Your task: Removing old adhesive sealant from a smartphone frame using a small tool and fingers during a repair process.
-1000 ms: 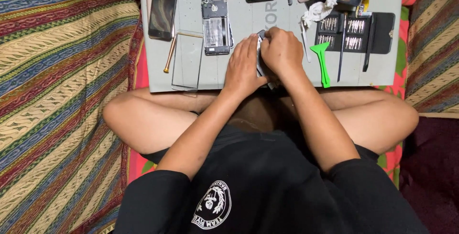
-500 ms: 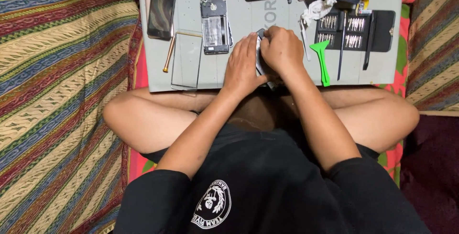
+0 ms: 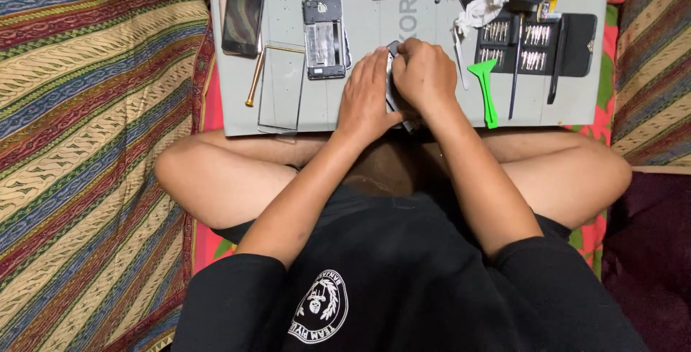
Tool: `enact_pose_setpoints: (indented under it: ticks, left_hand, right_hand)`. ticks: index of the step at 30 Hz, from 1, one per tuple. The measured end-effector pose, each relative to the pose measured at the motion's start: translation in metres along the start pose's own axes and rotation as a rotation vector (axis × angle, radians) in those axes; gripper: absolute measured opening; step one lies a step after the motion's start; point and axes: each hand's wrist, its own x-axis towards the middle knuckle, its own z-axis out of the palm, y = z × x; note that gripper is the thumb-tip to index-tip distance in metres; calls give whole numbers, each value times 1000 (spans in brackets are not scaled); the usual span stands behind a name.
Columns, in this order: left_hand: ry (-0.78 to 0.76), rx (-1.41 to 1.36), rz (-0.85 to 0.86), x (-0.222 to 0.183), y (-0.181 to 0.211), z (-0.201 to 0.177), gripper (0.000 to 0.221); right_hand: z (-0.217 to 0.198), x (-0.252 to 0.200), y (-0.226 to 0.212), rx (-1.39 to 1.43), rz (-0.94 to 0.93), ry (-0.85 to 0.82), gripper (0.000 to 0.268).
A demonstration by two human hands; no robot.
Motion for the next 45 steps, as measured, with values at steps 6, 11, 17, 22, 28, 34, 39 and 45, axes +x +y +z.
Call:
enact_pose_setpoints:
  ticks: [6,11,17,22,28,34,39,45]
  left_hand:
    - [2,-2,8,-3,0,3,111]
    - [9,7,-1,-2,-3,6,115]
    - [95,38,42,-3,-12,21,120]
    - [247,40,110,-4,-16,34,119]
    - [371,7,106,-3,-16,44,99]
    - [433,-119,101,-1,-11,35,78]
    - [493,-9,230,9,-32,42,21]
    - [387,-202,290,9,-33,26,7]
  right_hand:
    - [5,-4,0,-53,16,4,30]
    - [1,-8,11,48,19,23,27]
    - [-22,-38,19,331,80,45,41]
    - [-16,-39,61,376,87,179,15]
    - [-18,-43,57,392,68,194,31]
    - [-19,-46,56,382,-25,196,24]
    - [-29,-50,43,602,22,75,39]
    - [-20,-41,58,785,-206,72,20]
